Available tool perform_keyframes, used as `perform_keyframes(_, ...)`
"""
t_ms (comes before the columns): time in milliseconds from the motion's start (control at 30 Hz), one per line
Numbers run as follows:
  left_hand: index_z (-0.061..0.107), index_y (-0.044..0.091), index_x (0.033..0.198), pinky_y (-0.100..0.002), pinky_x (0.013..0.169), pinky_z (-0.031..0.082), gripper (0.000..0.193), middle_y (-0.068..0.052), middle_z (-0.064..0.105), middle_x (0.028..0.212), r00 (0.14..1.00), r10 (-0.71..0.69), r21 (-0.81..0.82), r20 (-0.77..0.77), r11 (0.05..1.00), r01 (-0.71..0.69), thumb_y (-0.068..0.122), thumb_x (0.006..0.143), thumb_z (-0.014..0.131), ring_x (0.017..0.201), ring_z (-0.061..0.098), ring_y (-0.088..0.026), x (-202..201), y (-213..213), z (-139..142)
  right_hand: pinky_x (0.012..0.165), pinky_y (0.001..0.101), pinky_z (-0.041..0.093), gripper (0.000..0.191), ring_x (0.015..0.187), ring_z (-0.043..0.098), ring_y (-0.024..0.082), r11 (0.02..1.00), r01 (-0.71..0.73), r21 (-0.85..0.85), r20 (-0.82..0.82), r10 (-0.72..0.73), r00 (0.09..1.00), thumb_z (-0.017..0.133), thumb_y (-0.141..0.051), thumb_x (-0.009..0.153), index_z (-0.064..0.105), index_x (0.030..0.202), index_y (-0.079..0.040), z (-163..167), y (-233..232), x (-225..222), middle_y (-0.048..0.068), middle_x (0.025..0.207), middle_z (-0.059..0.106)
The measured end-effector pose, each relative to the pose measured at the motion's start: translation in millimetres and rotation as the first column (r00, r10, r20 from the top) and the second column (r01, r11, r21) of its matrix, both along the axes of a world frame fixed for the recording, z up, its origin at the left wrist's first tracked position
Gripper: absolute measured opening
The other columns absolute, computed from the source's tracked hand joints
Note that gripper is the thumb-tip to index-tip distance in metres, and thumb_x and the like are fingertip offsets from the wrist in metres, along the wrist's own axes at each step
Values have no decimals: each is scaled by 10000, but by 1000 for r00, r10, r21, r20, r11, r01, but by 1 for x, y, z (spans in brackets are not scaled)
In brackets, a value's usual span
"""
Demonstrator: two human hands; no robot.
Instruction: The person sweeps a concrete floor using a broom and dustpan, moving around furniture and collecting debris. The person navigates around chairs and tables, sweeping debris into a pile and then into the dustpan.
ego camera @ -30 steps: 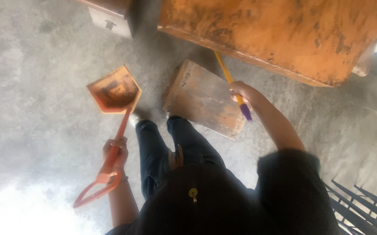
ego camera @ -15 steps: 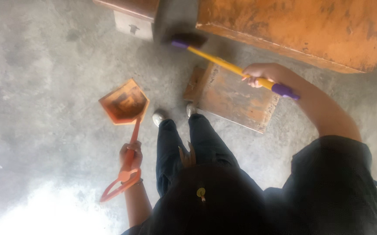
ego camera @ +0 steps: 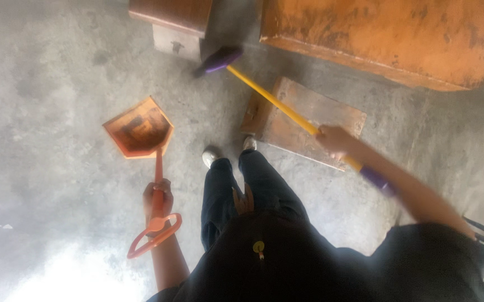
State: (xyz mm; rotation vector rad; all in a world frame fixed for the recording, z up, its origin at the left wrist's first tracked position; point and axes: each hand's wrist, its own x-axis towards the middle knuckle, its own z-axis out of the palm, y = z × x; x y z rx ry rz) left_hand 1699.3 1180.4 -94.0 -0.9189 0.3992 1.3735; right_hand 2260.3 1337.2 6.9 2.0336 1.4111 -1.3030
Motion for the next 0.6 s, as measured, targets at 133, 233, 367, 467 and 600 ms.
perform_keyframes(133,417,-141,1112,-216,665,572,204,-104,500,889,987,-64,37,-144,997,70,-82,918,441,738,576,-146,8,14,3,591,539,558,351,667,679,406,901,-314,298,249,244,937,510,-307,1016,552,1197,-9,-51,-18,-8,267,859,694)
perform_keyframes(233,412,-101,1029,-210,698,569,87,-90,495,882,983,-68,124,-169,988,90,-83,947,432,761,570,-136,15,23,9,674,605,533,315,734,675,495,847,-250,468,238,152,959,538,-304,1004,556,1118,-11,-73,6,-34,297,807,700)
perform_keyframes(367,458,-116,1052,-201,694,580,120,-91,526,869,997,-62,45,49,997,60,-47,954,470,728,592,-123,29,32,14,647,568,557,313,754,682,476,732,-150,664,88,123,989,554,-320,991,600,1012,-11,-76,78,-89,260,774,696)
perform_keyframes(467,422,-135,1061,-176,724,573,117,-108,543,930,933,-133,95,-335,980,174,-71,972,464,772,611,-105,49,35,14,629,540,566,310,731,695,439,751,-248,612,78,254,964,536,-297,1016,636,940,-13,-69,148,-139,240,822,691)
perform_keyframes(600,446,-121,1162,-216,657,601,229,-90,563,908,996,-86,48,-11,995,87,-36,950,460,695,644,-130,73,37,12,685,541,564,287,799,694,444,901,-187,390,25,193,981,497,-304,1020,581,1079,-36,-70,205,-196,249,890,694)
